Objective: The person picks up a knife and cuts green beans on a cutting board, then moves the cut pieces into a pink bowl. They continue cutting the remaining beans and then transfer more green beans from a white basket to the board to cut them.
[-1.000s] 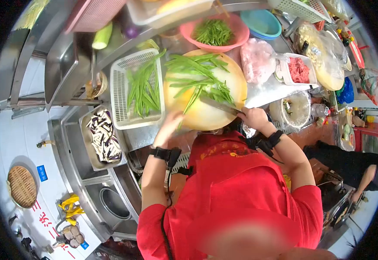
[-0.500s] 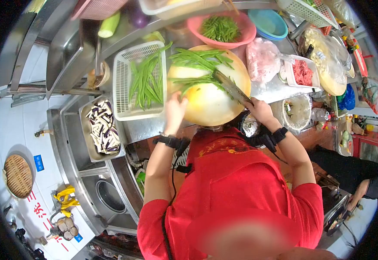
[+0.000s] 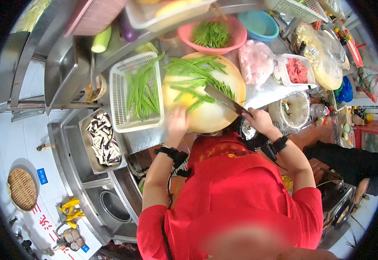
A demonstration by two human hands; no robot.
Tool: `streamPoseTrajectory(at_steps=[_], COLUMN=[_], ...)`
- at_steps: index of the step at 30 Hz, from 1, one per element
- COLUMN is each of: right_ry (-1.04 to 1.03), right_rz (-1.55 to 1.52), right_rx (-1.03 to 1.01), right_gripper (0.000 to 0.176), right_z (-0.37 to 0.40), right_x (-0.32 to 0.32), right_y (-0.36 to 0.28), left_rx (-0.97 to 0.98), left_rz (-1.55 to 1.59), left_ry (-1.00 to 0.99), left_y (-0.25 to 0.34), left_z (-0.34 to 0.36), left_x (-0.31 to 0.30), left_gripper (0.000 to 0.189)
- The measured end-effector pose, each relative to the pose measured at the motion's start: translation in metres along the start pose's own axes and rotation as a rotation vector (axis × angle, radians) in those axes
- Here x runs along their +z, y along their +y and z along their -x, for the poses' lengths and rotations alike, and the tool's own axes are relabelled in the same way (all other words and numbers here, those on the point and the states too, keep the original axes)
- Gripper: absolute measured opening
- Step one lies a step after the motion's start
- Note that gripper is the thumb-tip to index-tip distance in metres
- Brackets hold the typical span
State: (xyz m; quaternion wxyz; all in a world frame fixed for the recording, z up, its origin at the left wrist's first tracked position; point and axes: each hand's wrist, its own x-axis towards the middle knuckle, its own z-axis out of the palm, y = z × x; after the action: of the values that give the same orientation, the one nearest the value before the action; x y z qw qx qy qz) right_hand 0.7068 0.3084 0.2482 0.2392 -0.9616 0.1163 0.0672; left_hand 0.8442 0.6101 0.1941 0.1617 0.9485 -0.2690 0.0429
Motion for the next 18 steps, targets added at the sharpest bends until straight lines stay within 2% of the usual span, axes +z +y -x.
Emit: streamPoseTrajectory(at_steps=[3, 5, 6, 8, 10, 12, 14, 17, 18], right_ry=[0.019, 0.026, 0.047, 0.077, 0.054, 0.052, 0.036, -0.054, -0.059], right_rz=[-0.044, -0.058, -0.075, -0.088, -0.133, -0.156, -0.114, -0.083, -0.091], right_rx=[0.020, 0.041, 0.044, 0.043, 0.089, 0.100, 0.078, 0.061, 0.066], right_gripper=[0.038, 0.038, 0.037, 0.037, 0.036, 0.036, 0.036, 0.036, 0.036], right_z=[0.002, 0.002, 0.004, 0.004, 0.011, 0.015, 0.017, 0.020, 0.021], right_x=[0.000, 0.002, 0.003, -0.002, -0.007, -0.004, 0.001, -0.003, 0.000], right_y=[-0.001, 0.003, 0.005, 0.006, 0.004, 0.007, 0.011, 0.003, 0.003], left_rx=[0.088, 0.278, 0.280, 0.186, 0.193, 0.100, 0.108, 0.003, 0.073], left_rz=[0.067, -0.107, -0.105, -0.084, -0.109, -0.020, 0.003, 0.015, -0.081], left_ry=[0.028, 0.068, 0.075, -0.063, -0.141, 0.098, 0.135, -0.353, -0.334], left_y=[0.013, 0.013, 0.007, -0.009, 0.001, 0.004, -0.001, 0.011, 0.008], left_z=[-0.040, -0.066, -0.075, -0.093, -0.108, -0.114, -0.111, -0.068, -0.050], left_x=[0.010, 0.019, 0.029, 0.047, 0.008, -0.008, -0.005, -0.013, -0.005], left_gripper=[0.035, 0.034, 0.034, 0.035, 0.033, 0.031, 0.032, 0.035, 0.030])
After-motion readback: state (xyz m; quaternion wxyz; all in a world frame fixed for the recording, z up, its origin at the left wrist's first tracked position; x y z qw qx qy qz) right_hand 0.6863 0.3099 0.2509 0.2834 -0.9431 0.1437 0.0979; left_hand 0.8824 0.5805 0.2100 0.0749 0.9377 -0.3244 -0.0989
